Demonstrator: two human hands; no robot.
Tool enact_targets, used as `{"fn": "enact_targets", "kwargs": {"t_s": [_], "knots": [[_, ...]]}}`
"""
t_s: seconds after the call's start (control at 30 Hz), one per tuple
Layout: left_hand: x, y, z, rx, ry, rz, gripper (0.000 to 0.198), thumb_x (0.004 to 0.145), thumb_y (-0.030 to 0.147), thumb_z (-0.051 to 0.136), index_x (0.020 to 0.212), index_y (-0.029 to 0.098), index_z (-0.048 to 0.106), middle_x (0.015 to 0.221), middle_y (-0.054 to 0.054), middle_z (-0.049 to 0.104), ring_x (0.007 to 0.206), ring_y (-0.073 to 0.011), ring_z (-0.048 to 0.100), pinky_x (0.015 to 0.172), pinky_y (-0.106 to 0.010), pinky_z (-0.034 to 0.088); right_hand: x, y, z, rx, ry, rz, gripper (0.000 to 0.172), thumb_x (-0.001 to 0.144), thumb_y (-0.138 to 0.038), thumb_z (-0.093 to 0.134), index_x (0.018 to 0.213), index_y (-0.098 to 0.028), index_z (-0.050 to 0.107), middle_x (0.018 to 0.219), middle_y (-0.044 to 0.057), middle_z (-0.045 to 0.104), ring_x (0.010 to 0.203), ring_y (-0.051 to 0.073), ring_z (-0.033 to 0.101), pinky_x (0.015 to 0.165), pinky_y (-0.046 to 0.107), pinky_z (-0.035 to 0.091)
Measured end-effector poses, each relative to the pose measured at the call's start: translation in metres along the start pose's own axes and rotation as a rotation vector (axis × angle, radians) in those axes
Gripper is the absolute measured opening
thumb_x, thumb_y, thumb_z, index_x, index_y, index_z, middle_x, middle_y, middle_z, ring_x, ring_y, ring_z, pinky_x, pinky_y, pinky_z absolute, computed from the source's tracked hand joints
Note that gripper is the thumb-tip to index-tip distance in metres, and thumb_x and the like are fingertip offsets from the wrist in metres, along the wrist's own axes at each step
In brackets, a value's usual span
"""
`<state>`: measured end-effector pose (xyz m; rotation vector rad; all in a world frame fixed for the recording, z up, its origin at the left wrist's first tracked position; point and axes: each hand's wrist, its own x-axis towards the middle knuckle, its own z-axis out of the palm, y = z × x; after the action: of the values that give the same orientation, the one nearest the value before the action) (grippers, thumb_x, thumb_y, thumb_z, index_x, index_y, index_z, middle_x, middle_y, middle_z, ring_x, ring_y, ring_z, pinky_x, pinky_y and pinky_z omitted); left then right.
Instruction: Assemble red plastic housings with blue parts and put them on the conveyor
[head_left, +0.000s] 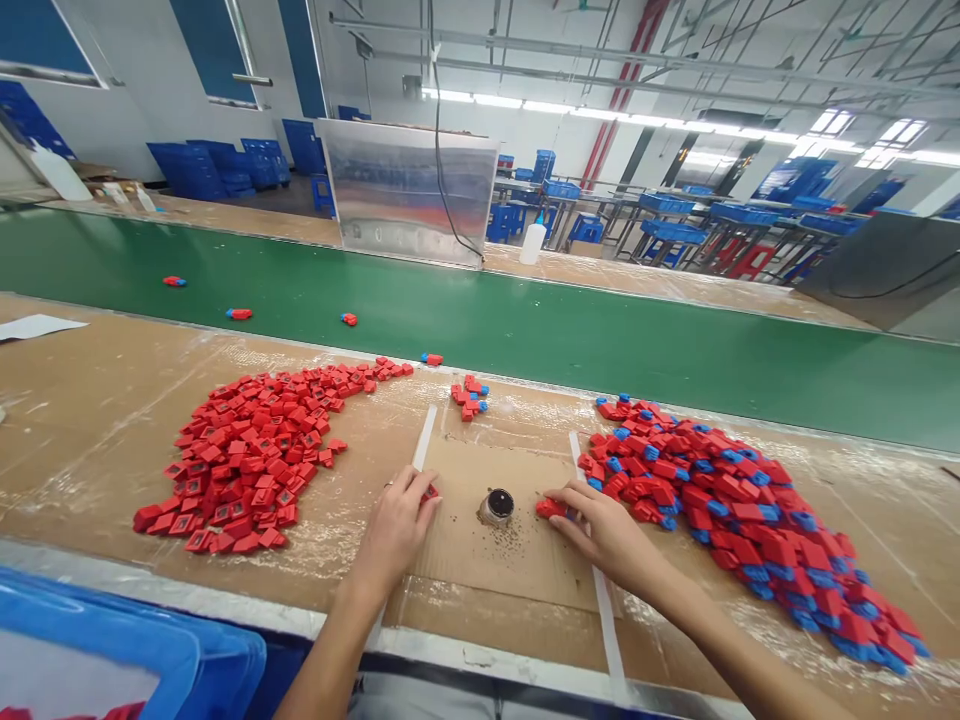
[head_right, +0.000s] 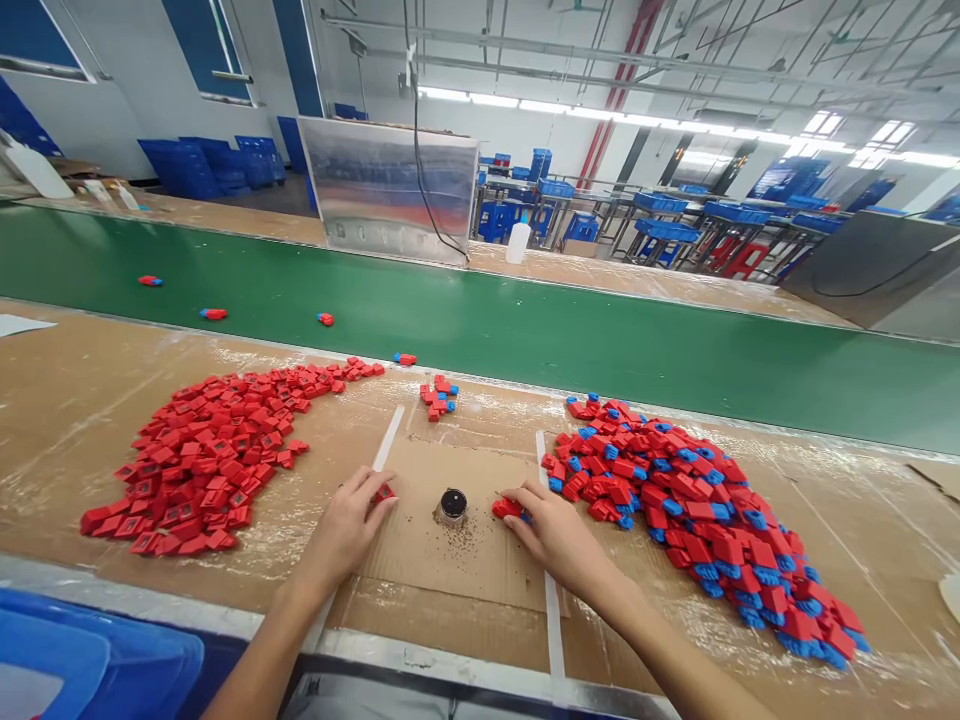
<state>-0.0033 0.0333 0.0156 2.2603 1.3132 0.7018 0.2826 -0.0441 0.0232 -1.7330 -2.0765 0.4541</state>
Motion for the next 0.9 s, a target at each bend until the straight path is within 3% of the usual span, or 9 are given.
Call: {"fn": "enact_targets", "kwargs": {"t_s": [0.2,0.43,0.6,0.73,0.9], "knots": [[-0.007,0.011,-0.015,-0.354,0.095,-0.151,0.017,0.082,0.025,0.058,0.096,0.019,0.067,0.094,-0.004,0.059,0.074,-0.0154,0.061,0.071,-0.028,0.050,0.007,-0.024,-0.028,0.077,0.045,-0.036,0.022,0.093,-0.027,0.049,0.110,-0.021,0.061,0.094,0.007,0.064,0.078,0.018,0.061,0.072,0.033,0.052],[-0.021,0.013,0.004,-0.639,-0.119,-0.269,0.024,0.073,0.030,0.069,0.093,0.018,0.072,0.071,-0.001,0.060,0.065,-0.0149,0.053,0.061,-0.025,0.044,0.014,-0.042,-0.026,-0.073,0.005,-0.155,0.021,0.093,-0.025,0.050,0.112,-0.023,0.059,0.096,0.009,0.063,0.085,0.022,0.063,0.072,0.034,0.052],[-0.024,0.014,0.011,-0.789,-0.141,-0.339,0.031,0.065,0.025,0.075,0.095,0.016,0.075,0.087,-0.004,0.064,0.069,-0.0146,0.056,0.067,-0.026,0.047,0.017,-0.046,-0.023,-0.083,-0.037,-0.166,0.017,0.094,-0.026,0.049,0.108,-0.024,0.059,0.096,0.007,0.063,0.085,0.021,0.063,0.072,0.033,0.052],[-0.025,0.016,0.008,-0.917,-0.125,-0.439,0.038,0.065,0.026,0.074,0.102,0.014,0.073,0.109,-0.011,0.067,0.089,-0.0200,0.063,0.082,-0.031,0.049,0.020,-0.047,-0.022,-0.056,-0.053,-0.162,0.018,0.094,-0.027,0.049,0.108,-0.023,0.060,0.094,0.007,0.062,0.084,0.020,0.062,0.071,0.032,0.051],[-0.028,0.014,0.003,-0.986,-0.155,-0.501,0.045,0.071,0.036,0.072,0.110,0.014,0.071,0.102,-0.011,0.073,0.092,-0.0220,0.063,0.085,-0.033,0.048,0.020,-0.046,-0.019,-0.031,-0.053,-0.165,0.020,0.095,-0.028,0.049,0.110,-0.022,0.060,0.095,0.007,0.062,0.084,0.020,0.062,0.073,0.032,0.051]]}}
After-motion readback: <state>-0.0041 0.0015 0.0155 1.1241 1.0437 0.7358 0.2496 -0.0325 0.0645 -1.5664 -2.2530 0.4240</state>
